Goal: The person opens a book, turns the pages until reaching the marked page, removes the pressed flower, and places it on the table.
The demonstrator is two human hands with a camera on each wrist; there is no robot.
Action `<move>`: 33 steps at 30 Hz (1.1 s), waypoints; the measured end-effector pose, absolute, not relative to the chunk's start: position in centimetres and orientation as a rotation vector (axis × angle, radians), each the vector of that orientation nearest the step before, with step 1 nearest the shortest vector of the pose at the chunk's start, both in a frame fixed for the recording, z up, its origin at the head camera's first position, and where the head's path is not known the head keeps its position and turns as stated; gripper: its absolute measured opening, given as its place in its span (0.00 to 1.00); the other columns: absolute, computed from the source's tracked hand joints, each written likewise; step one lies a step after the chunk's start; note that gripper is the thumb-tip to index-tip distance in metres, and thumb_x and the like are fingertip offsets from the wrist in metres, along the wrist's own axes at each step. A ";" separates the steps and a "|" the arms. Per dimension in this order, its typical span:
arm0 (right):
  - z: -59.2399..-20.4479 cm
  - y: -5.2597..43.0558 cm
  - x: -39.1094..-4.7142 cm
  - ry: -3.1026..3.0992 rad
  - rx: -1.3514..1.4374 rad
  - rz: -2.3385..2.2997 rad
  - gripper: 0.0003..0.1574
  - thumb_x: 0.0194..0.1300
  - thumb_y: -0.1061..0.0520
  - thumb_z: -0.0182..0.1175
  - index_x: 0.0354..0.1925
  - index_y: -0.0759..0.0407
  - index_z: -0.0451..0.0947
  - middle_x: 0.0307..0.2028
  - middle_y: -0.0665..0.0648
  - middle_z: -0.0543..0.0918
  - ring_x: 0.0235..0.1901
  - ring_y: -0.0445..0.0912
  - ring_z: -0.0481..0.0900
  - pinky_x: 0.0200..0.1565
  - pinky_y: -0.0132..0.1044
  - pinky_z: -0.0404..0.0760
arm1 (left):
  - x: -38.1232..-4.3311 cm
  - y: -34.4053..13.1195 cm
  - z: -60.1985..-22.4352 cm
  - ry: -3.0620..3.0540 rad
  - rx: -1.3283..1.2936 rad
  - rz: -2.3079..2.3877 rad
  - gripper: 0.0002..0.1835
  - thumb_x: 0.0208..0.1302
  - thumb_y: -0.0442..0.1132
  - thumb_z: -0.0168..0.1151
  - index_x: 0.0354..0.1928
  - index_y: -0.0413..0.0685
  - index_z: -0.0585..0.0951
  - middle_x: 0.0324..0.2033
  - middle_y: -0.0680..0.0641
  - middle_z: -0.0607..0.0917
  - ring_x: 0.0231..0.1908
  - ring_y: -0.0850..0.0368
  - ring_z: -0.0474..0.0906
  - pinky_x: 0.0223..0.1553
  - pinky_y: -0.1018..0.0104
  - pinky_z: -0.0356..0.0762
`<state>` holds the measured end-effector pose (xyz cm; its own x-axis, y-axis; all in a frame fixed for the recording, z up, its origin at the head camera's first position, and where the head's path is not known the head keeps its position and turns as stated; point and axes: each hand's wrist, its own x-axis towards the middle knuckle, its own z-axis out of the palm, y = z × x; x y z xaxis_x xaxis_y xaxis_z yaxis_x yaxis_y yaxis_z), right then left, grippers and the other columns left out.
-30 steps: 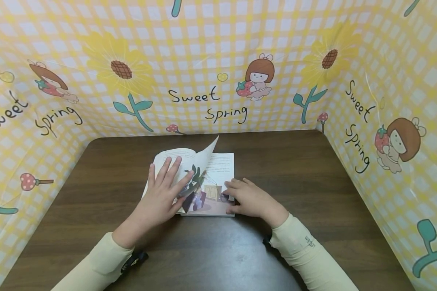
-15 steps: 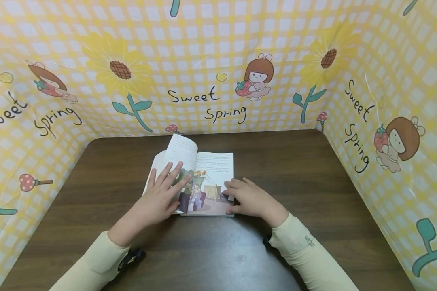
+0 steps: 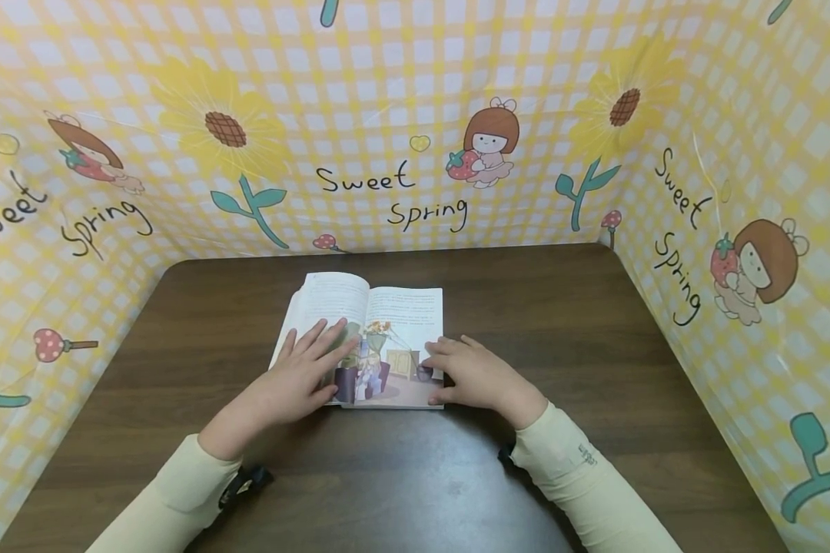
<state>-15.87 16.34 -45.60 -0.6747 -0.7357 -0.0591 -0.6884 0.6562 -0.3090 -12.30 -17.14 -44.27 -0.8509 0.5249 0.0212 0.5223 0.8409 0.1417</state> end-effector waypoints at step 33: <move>-45.5 14.6 -15.6 2.871 -1.038 -0.422 0.28 0.65 0.41 0.71 0.55 0.57 0.86 0.62 0.56 0.83 0.63 0.51 0.79 0.66 0.50 0.75 | -12.3 -20.4 -45.2 2.831 0.742 0.410 0.34 0.75 0.50 0.59 0.79 0.61 0.63 0.81 0.45 0.53 0.78 0.34 0.50 0.67 0.22 0.51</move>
<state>-15.64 14.61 -45.51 -0.7715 -0.6351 0.0366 -0.6188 0.7359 -0.2748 -12.28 -20.42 -45.17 -0.8577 0.5025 -0.1088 0.4510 0.8369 0.3102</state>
